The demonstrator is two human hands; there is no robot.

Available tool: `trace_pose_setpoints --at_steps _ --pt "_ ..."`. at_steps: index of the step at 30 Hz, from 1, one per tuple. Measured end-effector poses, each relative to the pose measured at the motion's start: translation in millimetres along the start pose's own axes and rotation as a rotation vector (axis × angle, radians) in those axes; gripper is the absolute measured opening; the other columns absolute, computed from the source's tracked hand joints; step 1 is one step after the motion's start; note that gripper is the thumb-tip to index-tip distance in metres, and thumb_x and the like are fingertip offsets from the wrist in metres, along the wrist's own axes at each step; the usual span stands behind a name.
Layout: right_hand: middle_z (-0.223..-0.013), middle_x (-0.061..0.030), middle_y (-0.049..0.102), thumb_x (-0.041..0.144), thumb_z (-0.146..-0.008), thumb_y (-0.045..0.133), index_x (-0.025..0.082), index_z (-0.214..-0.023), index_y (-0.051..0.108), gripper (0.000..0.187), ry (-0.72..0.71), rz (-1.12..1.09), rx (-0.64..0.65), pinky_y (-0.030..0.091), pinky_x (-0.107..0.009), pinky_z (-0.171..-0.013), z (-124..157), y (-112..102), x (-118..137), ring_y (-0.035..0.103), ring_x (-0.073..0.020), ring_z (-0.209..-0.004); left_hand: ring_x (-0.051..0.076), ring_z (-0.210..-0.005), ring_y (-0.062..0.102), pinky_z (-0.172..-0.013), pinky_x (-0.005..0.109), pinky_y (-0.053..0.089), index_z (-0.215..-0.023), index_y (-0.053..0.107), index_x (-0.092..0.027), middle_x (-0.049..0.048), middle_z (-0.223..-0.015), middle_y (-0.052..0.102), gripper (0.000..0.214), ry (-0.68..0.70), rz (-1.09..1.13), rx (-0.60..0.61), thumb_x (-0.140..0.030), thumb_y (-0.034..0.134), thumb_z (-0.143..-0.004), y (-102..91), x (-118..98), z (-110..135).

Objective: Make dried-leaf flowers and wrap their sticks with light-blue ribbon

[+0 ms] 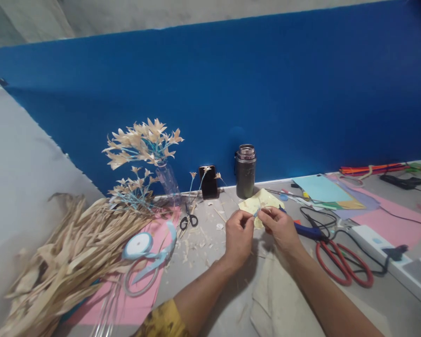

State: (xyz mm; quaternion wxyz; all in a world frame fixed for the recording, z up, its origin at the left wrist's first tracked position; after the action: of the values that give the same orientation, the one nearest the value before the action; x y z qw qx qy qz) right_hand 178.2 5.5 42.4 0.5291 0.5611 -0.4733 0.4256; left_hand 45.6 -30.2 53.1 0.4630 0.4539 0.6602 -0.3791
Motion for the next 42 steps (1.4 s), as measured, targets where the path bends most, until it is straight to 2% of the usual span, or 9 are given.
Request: trace_pose_setpoints --at_steps 8,15,17,20,24,27,34,38,42 --pt "-0.051 0.0062 0.040 0.044 -0.068 0.078 0.020 -0.058 0.055 0.034 -0.011 0.024 -0.043 0.022 -0.027 -0.048 1 -4 -4 0.030 -0.0099 -0.049 0.016 -0.067 0.052 -0.066 0.027 0.040 -0.073 0.065 -0.017 0.0006 -0.068 0.061 0.009 -0.046 0.015 0.015 -0.020 0.061 -0.080 3.9 5 2" --pt "-0.047 0.0064 0.040 0.037 -0.066 0.076 0.020 -0.054 0.055 0.029 0.010 0.017 -0.061 0.021 -0.025 -0.045 -1 -7 -7 0.030 -0.0090 -0.046 0.013 -0.065 0.050 -0.064 0.025 0.039 -0.069 0.065 -0.016 -0.0003 -0.065 0.059 0.008 -0.104 0.113 0.019 -0.020 0.065 -0.076 6.7 7 1" --pt "-0.046 0.0063 0.040 0.038 -0.065 0.076 0.018 -0.056 0.060 0.026 0.020 0.000 -0.057 0.020 -0.025 -0.044 -2 -8 -7 0.030 -0.0087 -0.045 0.011 -0.058 0.047 -0.059 0.023 0.037 -0.067 0.064 -0.016 -0.0019 -0.060 0.056 0.008 -0.163 0.172 0.013 -0.021 0.067 -0.073 6.8 9 -1" --pt "-0.052 0.0032 0.052 0.040 -0.064 0.076 0.015 -0.071 0.072 0.027 0.027 -0.031 -0.088 0.020 -0.024 -0.043 -4 -12 -4 0.031 -0.0081 -0.045 0.008 -0.044 0.037 -0.046 0.022 0.028 -0.069 0.061 -0.017 -0.0052 -0.051 0.050 0.014 -0.322 0.312 0.026 -0.028 0.070 -0.070 7.1 15 -4" --pt "-0.054 0.0034 0.054 0.044 -0.063 0.078 0.016 -0.075 0.073 0.031 0.023 -0.053 -0.135 0.021 -0.023 -0.044 -7 -17 -2 0.034 -0.0078 -0.045 0.004 -0.039 0.033 -0.041 0.020 0.022 -0.072 0.059 -0.016 -0.0041 -0.055 0.055 0.029 -0.426 0.491 0.086 -0.036 0.079 -0.064 10.0 16 -5" --pt "-0.050 0.0052 0.049 0.043 -0.061 0.081 0.016 -0.069 0.071 0.030 0.028 -0.047 -0.088 0.023 -0.023 -0.044 -7 -14 -2 0.034 -0.0076 -0.044 0.003 -0.039 0.034 -0.039 0.018 0.020 -0.072 0.058 -0.016 -0.0040 -0.056 0.056 0.036 -0.460 0.551 0.097 -0.038 0.083 -0.059 12.1 16 -2" --pt "-0.062 0.0003 0.061 0.040 -0.064 0.077 0.015 -0.077 0.075 0.028 0.044 -0.051 0.013 0.026 -0.023 -0.044 -3 -5 0 0.037 -0.0068 -0.045 0.001 -0.040 0.033 -0.037 0.015 0.013 -0.076 0.056 -0.015 -0.0038 -0.058 0.057 0.043 -0.618 0.757 0.229 -0.031 0.087 -0.052 18.1 15 3" --pt "-0.056 0.0019 0.058 0.033 -0.062 0.078 0.014 -0.073 0.074 0.022 0.053 -0.032 -0.017 0.025 -0.022 -0.044 -4 -11 -1 0.037 -0.0066 -0.046 0.001 -0.040 0.033 -0.037 0.015 0.014 -0.076 0.055 -0.015 -0.0034 -0.058 0.056 0.042 -0.632 0.753 0.258 -0.030 0.087 -0.053 19.9 15 5" --pt "-0.049 0.0035 0.051 0.037 -0.065 0.072 0.016 -0.064 0.067 0.022 0.061 -0.056 -0.056 0.020 -0.022 -0.042 -7 -16 -3 0.034 -0.0068 -0.043 0.003 -0.041 0.038 -0.037 0.015 0.019 -0.078 0.055 -0.016 -0.0038 -0.058 0.056 0.040 -0.571 0.695 0.203 -0.029 0.085 -0.055 19.9 16 4"
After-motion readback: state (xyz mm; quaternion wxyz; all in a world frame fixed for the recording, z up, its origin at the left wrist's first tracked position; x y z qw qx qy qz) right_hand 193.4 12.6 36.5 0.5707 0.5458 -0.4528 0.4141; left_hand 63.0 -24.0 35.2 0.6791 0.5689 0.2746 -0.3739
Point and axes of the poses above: each hand's wrist, its own z-axis away from the middle knuckle, its own y-axis out of the palm, x = y × z, the point moved 4 cm from there along -z, towards the middle knuckle
